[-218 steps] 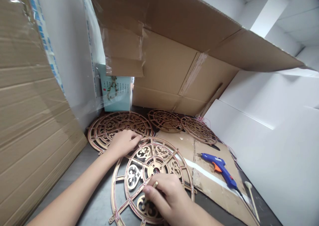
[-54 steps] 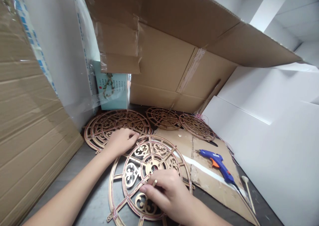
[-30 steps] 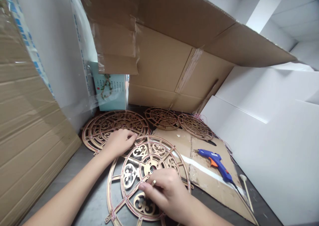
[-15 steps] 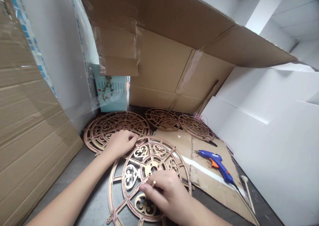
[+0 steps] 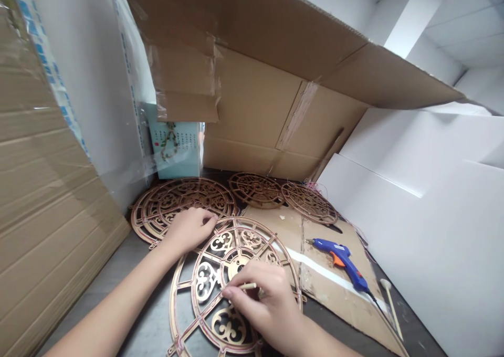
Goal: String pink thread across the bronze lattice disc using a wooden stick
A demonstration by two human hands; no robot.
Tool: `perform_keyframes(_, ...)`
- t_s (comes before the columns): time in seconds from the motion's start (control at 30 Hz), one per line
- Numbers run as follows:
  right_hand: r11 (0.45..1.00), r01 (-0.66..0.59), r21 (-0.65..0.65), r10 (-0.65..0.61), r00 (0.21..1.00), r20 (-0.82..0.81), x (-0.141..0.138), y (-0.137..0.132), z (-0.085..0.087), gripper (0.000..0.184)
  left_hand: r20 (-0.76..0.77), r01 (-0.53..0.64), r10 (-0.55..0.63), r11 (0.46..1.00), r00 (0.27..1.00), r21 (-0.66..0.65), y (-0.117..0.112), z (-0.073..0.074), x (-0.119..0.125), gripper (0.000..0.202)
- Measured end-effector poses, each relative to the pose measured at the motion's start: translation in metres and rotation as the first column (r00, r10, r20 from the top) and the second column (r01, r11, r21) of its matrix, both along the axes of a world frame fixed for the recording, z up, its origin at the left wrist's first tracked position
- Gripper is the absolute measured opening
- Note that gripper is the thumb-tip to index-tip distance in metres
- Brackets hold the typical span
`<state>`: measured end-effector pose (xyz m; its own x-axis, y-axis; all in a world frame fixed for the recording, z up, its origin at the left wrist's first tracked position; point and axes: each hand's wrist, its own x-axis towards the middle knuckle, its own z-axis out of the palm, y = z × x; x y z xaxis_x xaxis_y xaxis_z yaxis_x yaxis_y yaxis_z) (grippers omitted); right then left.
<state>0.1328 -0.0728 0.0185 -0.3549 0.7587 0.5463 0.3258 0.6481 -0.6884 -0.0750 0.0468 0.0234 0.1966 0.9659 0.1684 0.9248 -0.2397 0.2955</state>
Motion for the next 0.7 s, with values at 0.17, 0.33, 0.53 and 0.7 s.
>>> perform_keyframes(0.17, 0.998, -0.001, -0.060, 0.000, 1.000, -0.015, -0.002, 0.001, 0.006, 0.011, -0.003, -0.003, 0.003, 1.000, 1.000, 0.003, 0.000, -0.001, 0.000, 0.050)
perform_keyframes(0.33, 0.997, -0.012, -0.078, 0.014, 1.000, 0.021, -0.008, 0.002, 0.005, 0.015, 0.007, -0.001, 0.001, 1.000, 1.000, 0.010, -0.001, 0.000, -0.001, 0.047)
perform_keyframes(0.53, 0.996, -0.031, -0.084, 0.040, 0.993, 0.113, -0.015, 0.007, -0.005, 0.011, 0.015, -0.002, 0.002, 1.000, 1.000, 0.028, -0.001, 0.000, 0.000, 0.044)
perform_keyframes(0.7, 0.998, 0.005, -0.058, -0.002, 0.998, 0.056, -0.014, 0.009, -0.005, 0.011, 0.017, -0.005, 0.004, 1.000, 1.000, 0.027, -0.001, -0.001, 0.000, 0.043)
